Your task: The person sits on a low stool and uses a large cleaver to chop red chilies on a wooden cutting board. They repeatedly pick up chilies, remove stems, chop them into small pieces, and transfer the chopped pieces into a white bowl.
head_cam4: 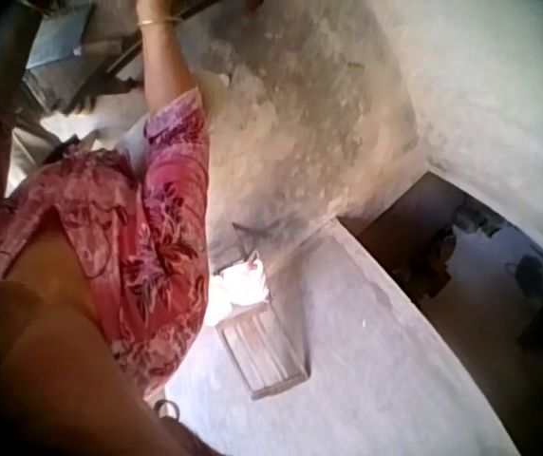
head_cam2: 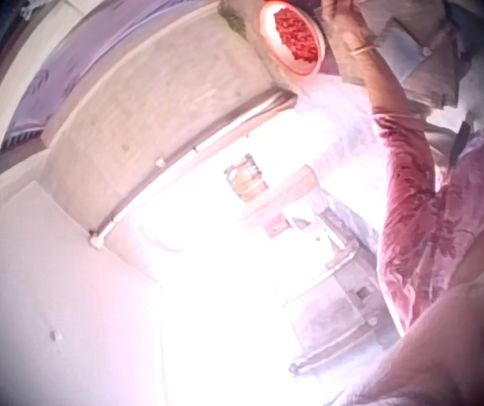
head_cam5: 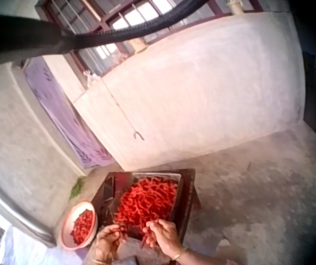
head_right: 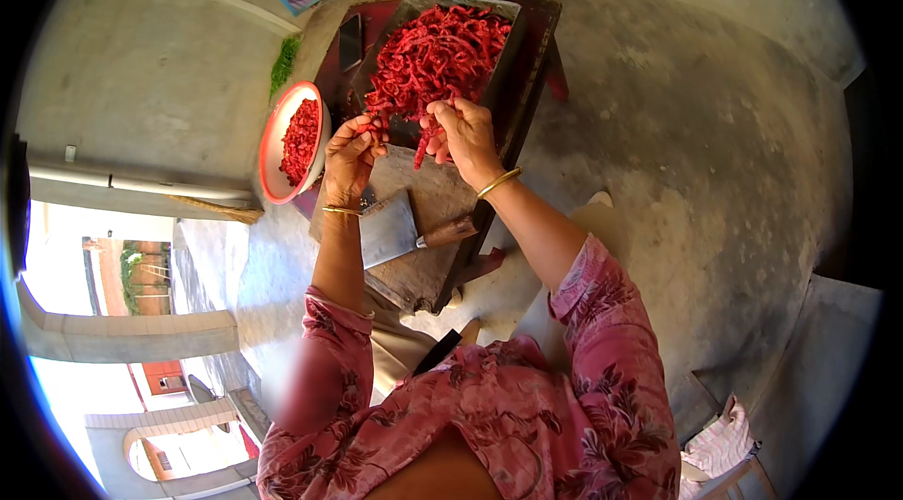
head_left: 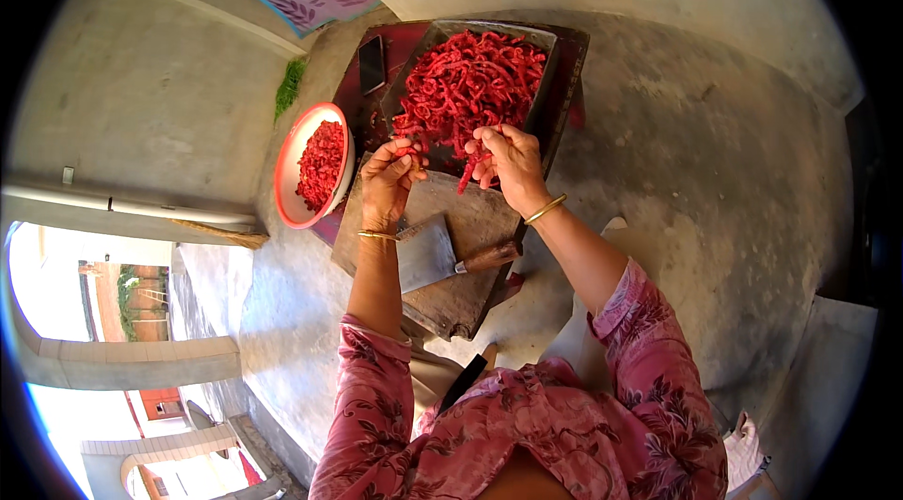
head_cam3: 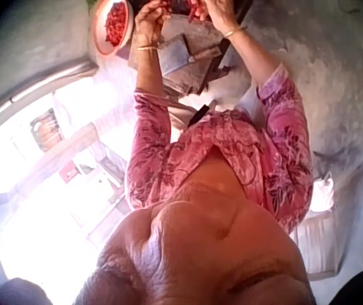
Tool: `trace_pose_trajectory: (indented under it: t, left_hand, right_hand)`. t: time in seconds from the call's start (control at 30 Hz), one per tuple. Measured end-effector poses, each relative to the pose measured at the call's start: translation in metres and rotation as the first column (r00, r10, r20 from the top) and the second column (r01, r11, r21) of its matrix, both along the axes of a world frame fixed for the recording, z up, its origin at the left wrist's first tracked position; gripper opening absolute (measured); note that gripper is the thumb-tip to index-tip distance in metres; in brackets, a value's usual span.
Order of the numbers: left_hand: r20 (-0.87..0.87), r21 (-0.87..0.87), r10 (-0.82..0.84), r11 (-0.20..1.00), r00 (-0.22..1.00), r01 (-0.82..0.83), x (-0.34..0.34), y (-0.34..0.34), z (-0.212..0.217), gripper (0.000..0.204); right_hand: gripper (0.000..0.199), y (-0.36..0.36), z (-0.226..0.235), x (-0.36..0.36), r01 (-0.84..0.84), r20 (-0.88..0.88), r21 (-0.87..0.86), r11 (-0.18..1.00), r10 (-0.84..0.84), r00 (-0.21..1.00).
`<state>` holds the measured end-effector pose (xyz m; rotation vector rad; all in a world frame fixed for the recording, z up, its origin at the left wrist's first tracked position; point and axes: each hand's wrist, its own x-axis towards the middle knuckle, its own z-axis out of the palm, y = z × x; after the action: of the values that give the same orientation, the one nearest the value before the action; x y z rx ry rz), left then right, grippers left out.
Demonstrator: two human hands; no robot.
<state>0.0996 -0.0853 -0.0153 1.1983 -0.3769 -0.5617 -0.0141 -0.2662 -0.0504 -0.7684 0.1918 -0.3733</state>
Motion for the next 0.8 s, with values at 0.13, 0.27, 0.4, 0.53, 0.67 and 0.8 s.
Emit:
trace_pose_trajectory:
  t: [0.13,0.27,0.4,0.53,0.67,0.8]
  left_hand:
    - [0.014,-0.077,-0.026,0.997,1.000,0.027,0.001,-0.002,0.000,0.024]
    - [0.021,-0.103,-0.070,0.992,0.997,0.072,-0.007,-0.004,0.003,0.024]
    - [0.058,-0.052,-0.093,0.994,0.994,0.096,-0.018,-0.005,0.010,0.023]
    - [0.064,0.043,-0.181,0.983,0.981,0.179,-0.023,0.003,0.019,0.025]
    - [0.045,0.098,-0.195,0.977,0.980,0.190,-0.028,0.009,0.019,0.022]
    - [0.036,0.124,-0.101,0.988,0.994,0.096,-0.025,0.011,0.010,0.021]
  right_hand:
    - [0.023,0.003,-0.004,0.001,-0.082,-0.051,-0.028,0.996,0.081,0.995]
    - [0.020,0.011,-0.003,0.000,-0.206,-0.076,0.076,0.976,0.211,0.974]
    - [0.018,0.012,-0.013,0.003,-0.318,0.042,0.332,0.888,0.323,0.945]
    - [0.017,0.011,-0.009,0.005,-0.394,0.186,0.461,0.795,0.347,0.919]
    - [0.017,0.010,-0.003,0.004,-0.362,0.158,0.450,0.816,0.327,0.932]
    - [0.017,0.009,-0.005,0.005,-0.256,0.118,0.221,0.941,0.235,0.965]
